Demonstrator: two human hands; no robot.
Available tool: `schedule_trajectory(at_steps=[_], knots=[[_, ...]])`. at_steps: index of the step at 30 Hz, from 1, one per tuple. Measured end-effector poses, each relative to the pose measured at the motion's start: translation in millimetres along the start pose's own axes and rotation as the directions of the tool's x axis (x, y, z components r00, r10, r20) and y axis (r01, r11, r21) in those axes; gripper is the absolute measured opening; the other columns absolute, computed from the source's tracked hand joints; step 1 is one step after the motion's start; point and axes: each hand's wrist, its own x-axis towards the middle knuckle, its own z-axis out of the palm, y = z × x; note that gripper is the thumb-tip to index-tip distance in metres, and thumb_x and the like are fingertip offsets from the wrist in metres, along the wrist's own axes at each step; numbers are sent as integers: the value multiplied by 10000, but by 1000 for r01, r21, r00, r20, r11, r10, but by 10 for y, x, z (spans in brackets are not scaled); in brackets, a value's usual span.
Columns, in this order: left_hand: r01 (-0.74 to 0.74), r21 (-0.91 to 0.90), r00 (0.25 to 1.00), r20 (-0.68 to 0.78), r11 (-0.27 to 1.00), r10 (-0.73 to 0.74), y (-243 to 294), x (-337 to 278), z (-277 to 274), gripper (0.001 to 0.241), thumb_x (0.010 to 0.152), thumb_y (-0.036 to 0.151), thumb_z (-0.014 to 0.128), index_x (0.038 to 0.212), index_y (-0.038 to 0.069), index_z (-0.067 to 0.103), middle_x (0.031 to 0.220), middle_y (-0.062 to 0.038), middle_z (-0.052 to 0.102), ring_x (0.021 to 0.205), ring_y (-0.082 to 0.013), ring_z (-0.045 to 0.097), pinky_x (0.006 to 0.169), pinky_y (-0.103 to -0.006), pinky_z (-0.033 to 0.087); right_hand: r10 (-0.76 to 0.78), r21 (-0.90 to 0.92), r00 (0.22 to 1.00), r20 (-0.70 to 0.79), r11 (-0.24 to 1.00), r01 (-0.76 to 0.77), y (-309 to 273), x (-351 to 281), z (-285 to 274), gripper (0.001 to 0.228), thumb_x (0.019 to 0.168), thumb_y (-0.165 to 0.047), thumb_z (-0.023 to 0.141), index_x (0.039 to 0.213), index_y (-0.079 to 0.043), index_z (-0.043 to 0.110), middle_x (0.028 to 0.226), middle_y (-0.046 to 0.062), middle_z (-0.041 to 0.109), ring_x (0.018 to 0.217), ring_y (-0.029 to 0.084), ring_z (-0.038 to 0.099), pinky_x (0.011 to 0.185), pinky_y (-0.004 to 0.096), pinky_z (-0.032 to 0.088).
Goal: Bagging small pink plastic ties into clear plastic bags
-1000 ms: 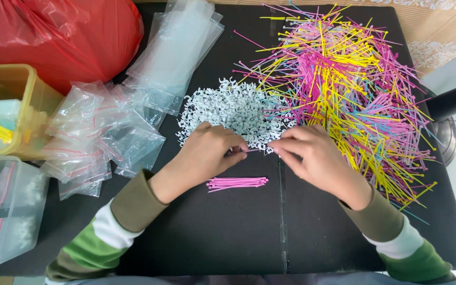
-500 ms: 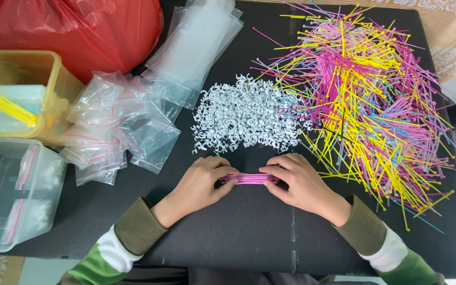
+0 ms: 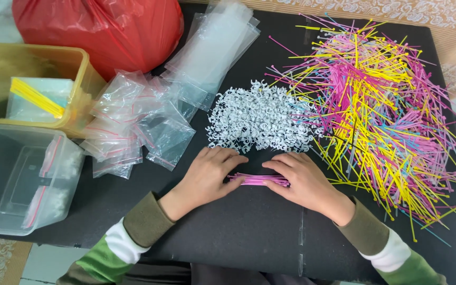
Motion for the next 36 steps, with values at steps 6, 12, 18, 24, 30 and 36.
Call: schedule_trajectory(at_steps=[6, 12, 18, 24, 30, 36], knots=[[45, 205, 986, -166, 978, -11, -413, 364, -505, 387, 840, 362, 757, 1168, 161, 711, 1100, -74, 681, 1031, -285, 648, 844, -427, 483, -85, 23, 990, -110, 996, 88, -103, 877, -323, 308, 951, -309, 704, 1167, -91, 731, 1089, 131, 700, 1073, 322, 682, 874, 459, 528], [226, 438, 957, -265, 870, -115, -1390, 711, -462, 310, 769, 339, 796, 1047, 218, 730, 1001, -18, 682, 984, -258, 679, 808, -411, 483, -100, -136, 972, -212, 988, 71, 393, 1869, 170, 281, 1006, -288, 654, 1238, -143, 721, 1178, 62, 676, 1088, 299, 671, 811, 457, 538], [343, 496, 920, -348, 797, -180, -2299, 823, 77, 153, 753, 280, 744, 877, 191, 737, 786, -19, 677, 783, -269, 686, 675, -410, 485, 80, -62, 991, -109, 994, -88, 538, 2474, 732, 389, 1054, -325, 587, 1384, -137, 668, 1277, 159, 668, 1215, 405, 631, 950, 556, 472], [329, 590, 919, -380, 737, -106, -2404, 766, 332, 80, 753, 215, 664, 774, 216, 742, 748, -54, 678, 736, -285, 684, 686, -419, 454, 159, -230, 982, -99, 957, -178, 582, 2619, 1082, 314, 996, -365, 631, 1264, -233, 727, 1120, 72, 722, 1038, 319, 698, 926, 496, 402], [354, 582, 917, -371, 732, -148, -2470, 783, 387, 106, 757, 226, 660, 825, 216, 741, 754, -51, 675, 754, -285, 689, 711, -432, 458, 137, -217, 967, -215, 959, -184, 740, 2614, 1230, 175, 996, -262, 641, 1103, -283, 778, 1015, 0, 755, 969, 253, 717, 955, 474, 365], [405, 594, 914, -285, 695, -289, -2039, 866, 96, 459, 926, 187, 638, 1373, 262, 572, 1138, -122, 658, 1101, -321, 653, 862, -443, 440, 160, -33, 921, -356, 983, -183, 722, 2564, 1126, 126, 1015, -212, 674, 1075, -222, 784, 1003, -42, 754, 900, 211, 715, 993, 459, 353]])
